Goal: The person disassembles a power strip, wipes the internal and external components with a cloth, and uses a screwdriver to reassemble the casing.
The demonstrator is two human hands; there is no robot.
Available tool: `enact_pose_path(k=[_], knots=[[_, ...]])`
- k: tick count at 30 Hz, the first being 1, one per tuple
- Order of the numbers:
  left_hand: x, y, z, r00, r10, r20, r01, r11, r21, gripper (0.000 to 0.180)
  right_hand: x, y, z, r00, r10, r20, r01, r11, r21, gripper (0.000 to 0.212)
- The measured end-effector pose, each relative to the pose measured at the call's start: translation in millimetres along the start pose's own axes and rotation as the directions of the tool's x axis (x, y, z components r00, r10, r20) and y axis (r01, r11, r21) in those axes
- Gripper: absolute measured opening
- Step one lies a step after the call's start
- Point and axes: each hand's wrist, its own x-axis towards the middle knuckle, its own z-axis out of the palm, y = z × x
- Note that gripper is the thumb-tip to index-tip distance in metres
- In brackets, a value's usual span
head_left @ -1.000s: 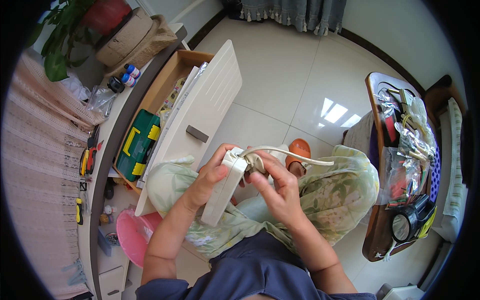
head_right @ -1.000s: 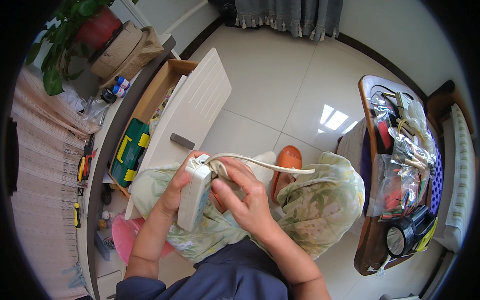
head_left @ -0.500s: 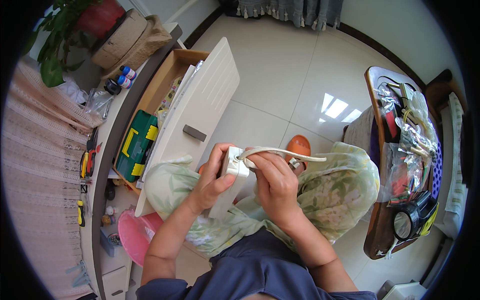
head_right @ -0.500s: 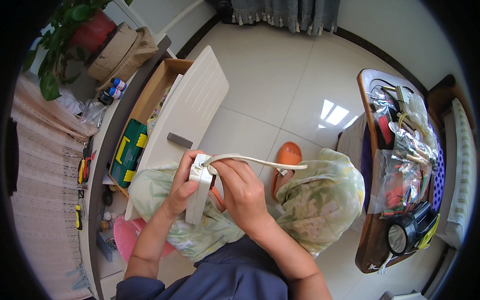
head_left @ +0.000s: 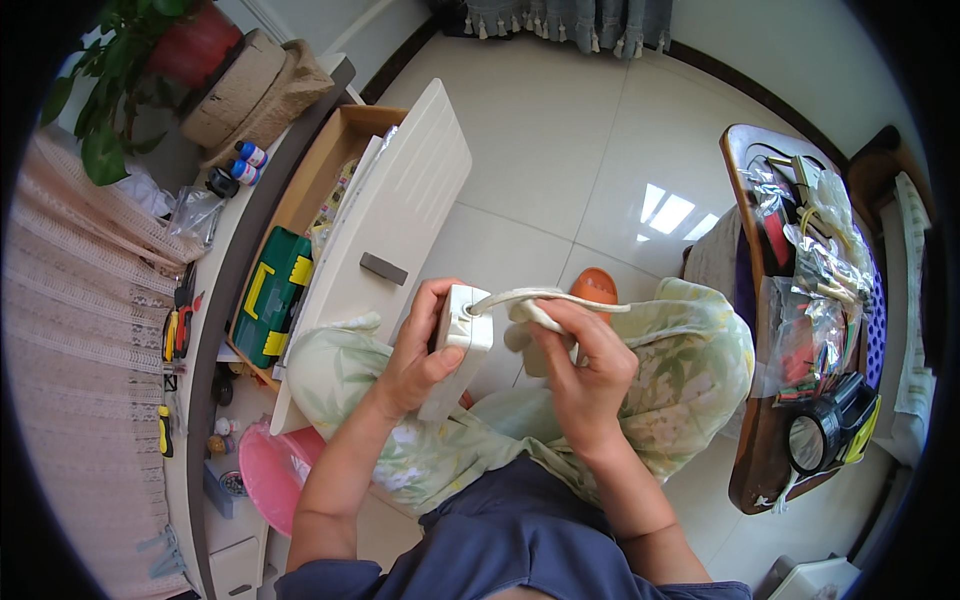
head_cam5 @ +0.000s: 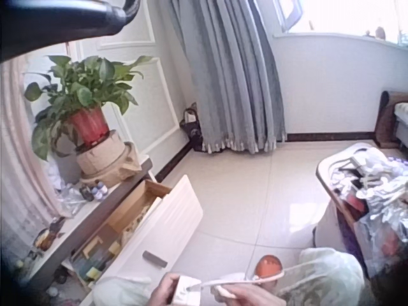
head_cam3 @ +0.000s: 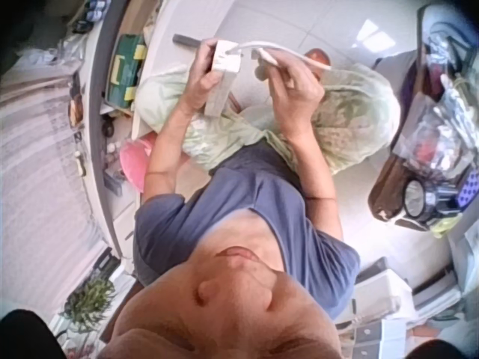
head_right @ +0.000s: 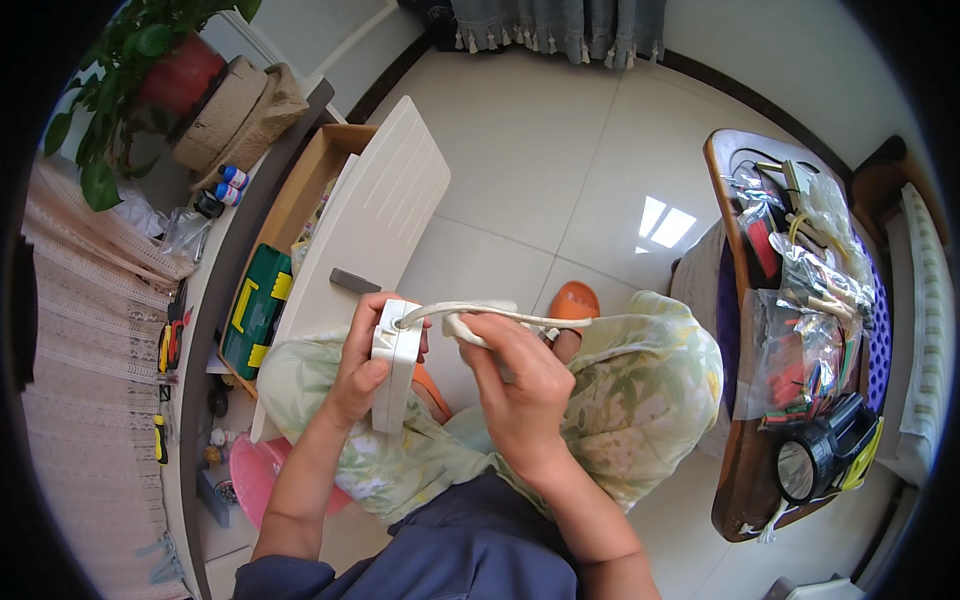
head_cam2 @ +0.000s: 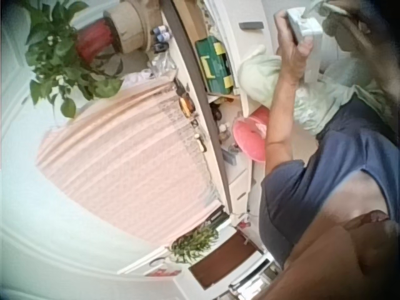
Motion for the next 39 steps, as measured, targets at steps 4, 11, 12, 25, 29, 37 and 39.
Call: enact_pose_path(k=[4, 11, 12, 25, 29, 37, 39], knots=[[-0.7, 4.6, 0.8, 0.999, 0.02, 0.03, -0.022, 0.997, 0.076, 0.072, 2.4, 2.7, 12.2, 0.975, -0.154, 0.161, 0.165, 0.984, -0.06, 0.026], [-3.0, 1.8, -0.5, 0.999, 0.036, 0.012, -0.038, 0.982, 0.184, 0.073, -2.0, 6.3, 8.3, 0.884, -0.391, 0.254, 0.428, 0.897, -0.11, 0.041], [-2.9, 2.6, 0.2, 0.999, 0.035, 0.012, -0.037, 0.979, 0.202, 0.072, -2.5, 8.4, 7.2, 0.88, -0.393, 0.268, 0.434, 0.894, -0.115, 0.042], [-1.0, 5.3, 2.8, 0.999, 0.052, 0.011, -0.053, 0.96, 0.275, 0.071, -10.5, 1.2, -1.0, 0.929, -0.288, 0.234, 0.281, 0.958, 0.062, 0.036], [-2.1, 0.7, 0.9, 0.991, 0.129, 0.035, -0.133, 0.945, 0.3, 0.071, -11.5, -5.4, -2.3, 0.972, -0.122, 0.201, 0.108, 0.991, 0.081, 0.031], [-4.7, 9.7, 5.8, 0.999, 0.047, 0.028, -0.05, 0.988, 0.149, 0.068, 4.7, -25.4, -18.5, 0.929, -0.095, 0.359, 0.051, 0.99, 0.128, 0.022], [-4.6, 10.1, 4.2, 0.997, 0.05, 0.052, -0.059, 0.98, 0.19, 0.068, 6.6, -22.2, -22.8, 0.916, -0.103, 0.388, 0.062, 0.991, 0.116, 0.021]])
